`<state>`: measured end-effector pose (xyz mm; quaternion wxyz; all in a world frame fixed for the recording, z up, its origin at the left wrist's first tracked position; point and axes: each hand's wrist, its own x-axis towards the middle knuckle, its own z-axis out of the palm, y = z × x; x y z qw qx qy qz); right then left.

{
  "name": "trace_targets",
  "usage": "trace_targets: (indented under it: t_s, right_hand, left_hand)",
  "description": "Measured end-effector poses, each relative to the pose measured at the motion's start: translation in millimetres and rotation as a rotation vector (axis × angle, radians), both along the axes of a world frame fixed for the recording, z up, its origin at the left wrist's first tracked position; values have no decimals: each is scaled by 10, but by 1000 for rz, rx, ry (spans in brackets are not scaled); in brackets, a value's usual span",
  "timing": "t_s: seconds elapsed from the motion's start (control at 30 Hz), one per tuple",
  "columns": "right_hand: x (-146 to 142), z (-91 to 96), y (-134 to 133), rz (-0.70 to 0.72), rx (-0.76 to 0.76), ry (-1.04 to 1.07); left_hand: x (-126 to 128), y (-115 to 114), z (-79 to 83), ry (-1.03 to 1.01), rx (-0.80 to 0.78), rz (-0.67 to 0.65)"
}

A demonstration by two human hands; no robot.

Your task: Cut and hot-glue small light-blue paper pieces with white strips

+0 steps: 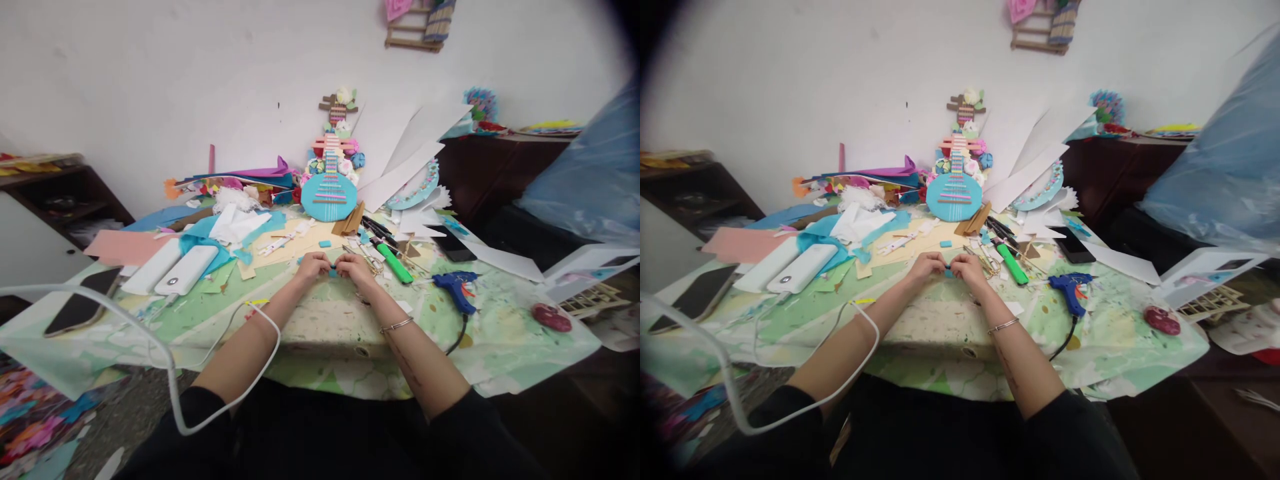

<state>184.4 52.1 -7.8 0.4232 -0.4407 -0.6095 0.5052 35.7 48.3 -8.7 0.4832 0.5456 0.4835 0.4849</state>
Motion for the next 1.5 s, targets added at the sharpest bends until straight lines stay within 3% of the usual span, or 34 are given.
trace_targets:
  t_s: [0.37, 0.63, 0.93, 1.13, 1.5]
  right_hand:
    - [86, 15, -40, 48, 103, 18]
    - [122, -63, 47, 77, 256, -82]
    - [135, -37, -3, 23, 517, -321]
    - [142, -3, -21, 31, 652, -432]
    - [123, -41, -17, 34, 765, -510]
  left_hand:
    - [-123, -91, 17, 90, 188, -153]
    - [-174, -47, -48, 211, 316, -206]
    - [-202, -52, -84, 338, 437, -121]
    - [-207, -81, -55, 344, 463, -132]
    - [-151, -51, -157, 295, 441, -132]
